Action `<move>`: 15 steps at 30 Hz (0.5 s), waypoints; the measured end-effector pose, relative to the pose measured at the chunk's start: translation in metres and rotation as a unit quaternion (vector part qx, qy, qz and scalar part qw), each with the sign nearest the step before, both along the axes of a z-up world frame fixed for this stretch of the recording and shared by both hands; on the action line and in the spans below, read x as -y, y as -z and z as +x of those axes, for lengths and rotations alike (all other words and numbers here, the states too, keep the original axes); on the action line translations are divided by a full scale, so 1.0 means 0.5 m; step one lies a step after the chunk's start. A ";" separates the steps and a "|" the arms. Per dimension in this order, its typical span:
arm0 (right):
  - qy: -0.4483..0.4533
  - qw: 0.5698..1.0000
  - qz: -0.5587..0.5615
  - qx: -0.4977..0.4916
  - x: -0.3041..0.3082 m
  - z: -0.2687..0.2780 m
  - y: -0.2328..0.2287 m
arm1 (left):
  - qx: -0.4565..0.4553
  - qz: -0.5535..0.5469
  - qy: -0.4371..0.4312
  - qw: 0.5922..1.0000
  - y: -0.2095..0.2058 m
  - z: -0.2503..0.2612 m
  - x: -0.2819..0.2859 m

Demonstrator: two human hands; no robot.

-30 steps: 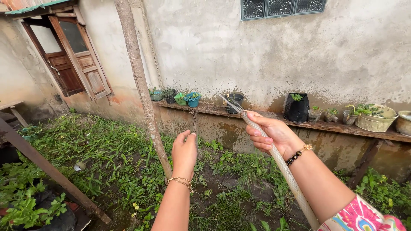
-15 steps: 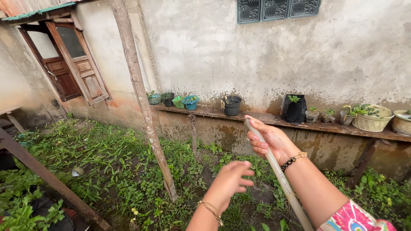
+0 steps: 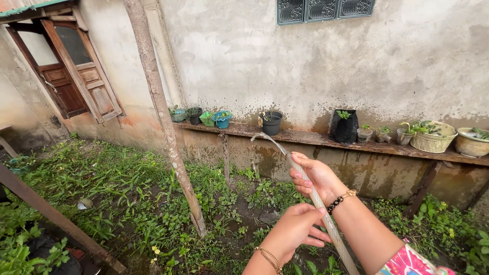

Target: Watering various potted plants and garden areas using a hose.

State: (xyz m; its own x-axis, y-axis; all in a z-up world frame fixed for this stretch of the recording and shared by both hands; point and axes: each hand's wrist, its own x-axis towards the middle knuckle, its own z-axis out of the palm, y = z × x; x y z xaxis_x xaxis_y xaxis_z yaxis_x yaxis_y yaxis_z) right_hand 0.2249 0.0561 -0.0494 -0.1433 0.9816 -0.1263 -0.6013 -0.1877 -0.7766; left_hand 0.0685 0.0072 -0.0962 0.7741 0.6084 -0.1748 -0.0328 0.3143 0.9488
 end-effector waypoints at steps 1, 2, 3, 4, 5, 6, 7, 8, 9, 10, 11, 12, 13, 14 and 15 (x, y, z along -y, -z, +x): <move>0.002 1.000 -0.002 0.002 -0.003 -0.001 0.002 | -0.008 0.005 0.002 1.000 0.002 -0.002 -0.002; 0.004 1.000 -0.003 0.005 -0.006 -0.002 0.004 | -0.017 0.010 0.004 1.000 0.003 -0.004 -0.004; 0.002 1.000 -0.003 0.005 -0.010 -0.003 0.007 | -0.017 0.011 0.002 1.000 0.003 -0.010 -0.006; 0.007 1.000 -0.008 0.009 -0.013 -0.005 0.010 | -0.018 0.011 0.005 1.000 0.003 -0.014 -0.008; 0.013 1.000 -0.013 0.013 -0.017 -0.006 0.012 | -0.018 0.011 0.009 1.000 0.002 -0.019 -0.010; 0.012 1.000 -0.012 0.012 -0.023 -0.004 0.018 | -0.019 0.011 0.008 1.000 -0.002 -0.025 -0.011; 0.021 0.999 -0.018 0.018 -0.029 -0.003 0.025 | -0.029 0.013 0.013 0.999 -0.007 -0.031 -0.012; 0.030 0.999 -0.024 0.023 -0.034 -0.001 0.032 | -0.040 0.015 0.018 0.999 -0.011 -0.036 -0.012; 0.030 0.999 -0.024 0.022 -0.036 -0.002 0.035 | -0.041 0.014 0.017 0.999 -0.016 -0.041 -0.016; 0.041 0.998 -0.028 0.023 -0.036 -0.001 0.038 | -0.082 0.032 -0.013 0.996 -0.021 -0.046 -0.019; 0.052 0.998 -0.032 0.024 -0.037 -0.001 0.041 | -0.124 0.050 -0.044 0.990 -0.025 -0.050 -0.023; 0.053 0.998 -0.033 0.024 -0.038 0.001 0.044 | -0.124 0.049 -0.042 0.990 -0.019 -0.056 -0.038; 0.061 0.997 -0.038 0.024 -0.039 0.003 0.046 | -0.136 0.083 -0.107 0.981 -0.013 -0.061 -0.054; 0.069 0.996 -0.043 0.025 -0.041 0.005 0.048 | -0.148 0.117 -0.171 0.967 -0.008 -0.066 -0.069; 0.071 0.996 -0.043 0.025 -0.038 0.006 0.046 | -0.147 0.117 -0.170 0.967 -0.012 -0.074 -0.079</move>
